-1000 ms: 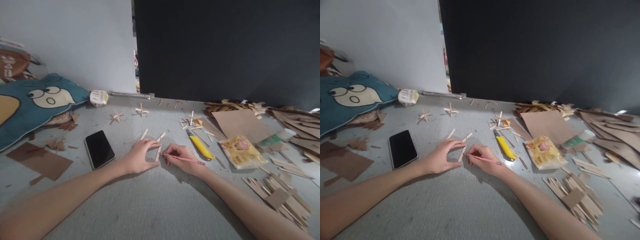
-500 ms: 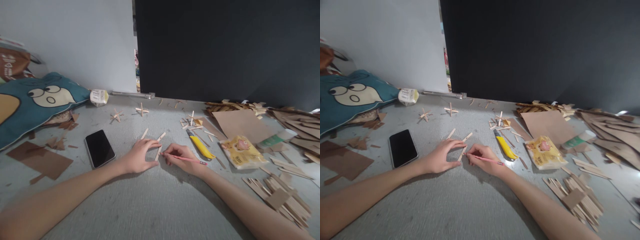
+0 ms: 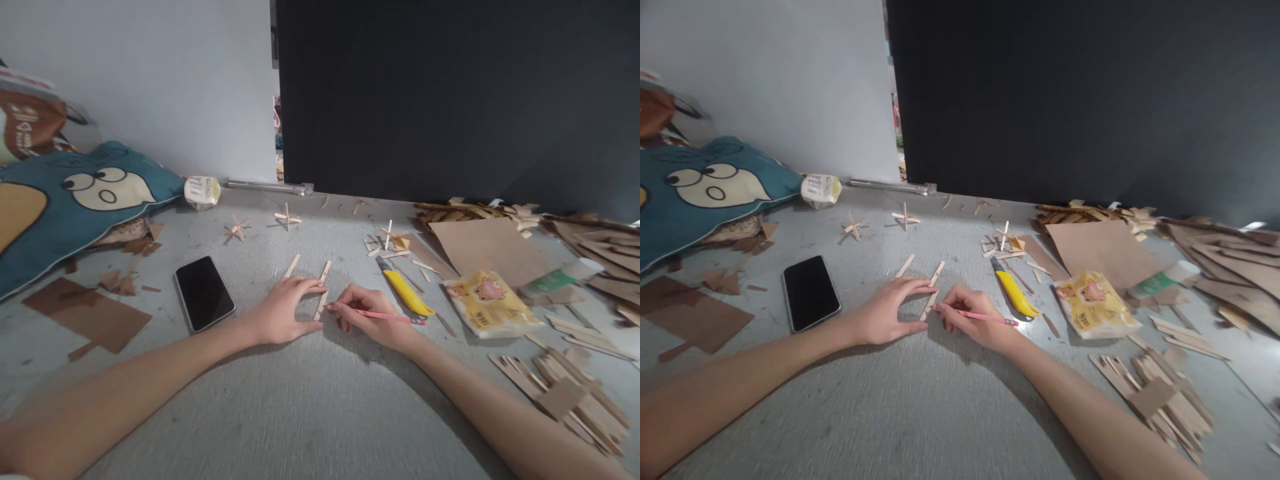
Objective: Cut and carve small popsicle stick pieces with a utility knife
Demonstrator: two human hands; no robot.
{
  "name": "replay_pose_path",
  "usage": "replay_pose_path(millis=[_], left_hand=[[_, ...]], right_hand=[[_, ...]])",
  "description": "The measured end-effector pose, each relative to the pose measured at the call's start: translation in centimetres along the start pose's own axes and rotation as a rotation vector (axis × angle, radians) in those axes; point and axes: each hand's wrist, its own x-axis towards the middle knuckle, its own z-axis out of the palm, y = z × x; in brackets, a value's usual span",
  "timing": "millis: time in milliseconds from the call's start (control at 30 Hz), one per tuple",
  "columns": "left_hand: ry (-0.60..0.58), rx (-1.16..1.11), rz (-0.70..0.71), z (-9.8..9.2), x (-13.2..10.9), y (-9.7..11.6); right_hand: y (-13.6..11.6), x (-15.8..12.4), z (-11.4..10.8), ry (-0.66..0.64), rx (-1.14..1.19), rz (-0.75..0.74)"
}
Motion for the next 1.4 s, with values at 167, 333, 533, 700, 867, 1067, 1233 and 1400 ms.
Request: replay_pose_path(millis=[167,333,533,700,867,1067,1233,1400], left_hand=[[0.043,-0.005,-0.041,0.29,-0.02,0.08],[0.050,-0.007,-0.040,0.36,0.04,0.06],[0.069,-0.006,-0.053,0.67,0.09,-0.21],[0.057,-0.011,-0.073,0.60,0.11,-0.10],[0.031,-0.015,-0.091,0.35,0.07,0.15],[0.060,-0.049,-0.077,0.60,0.10,-0.21],[0.062,-0.031,-0.063,0.65,0.19,-0.23],[0.057,-0.014,-0.070,0.51,0.28,-0.05]], right_hand=[[-0.26,0.17,0.09,0.001,-0.034,0.024],[-0.69,0.36,0.00,-0.018,-0.063,0.006],[-0.73,0.45,0.04,-0.004,-0.066,0.007],[-0.46,0.51,0.17,0.001,-0.054,0.011],[-0.46,0.50,0.27,0.001,-0.031,0.014],[-0.31,0.62,0.24,0.002,-0.027,0.002],[-0.21,0.61,0.21,-0.008,-0.017,0.022],[-0.37,0.54,0.06,-0.021,-0.036,0.016]])
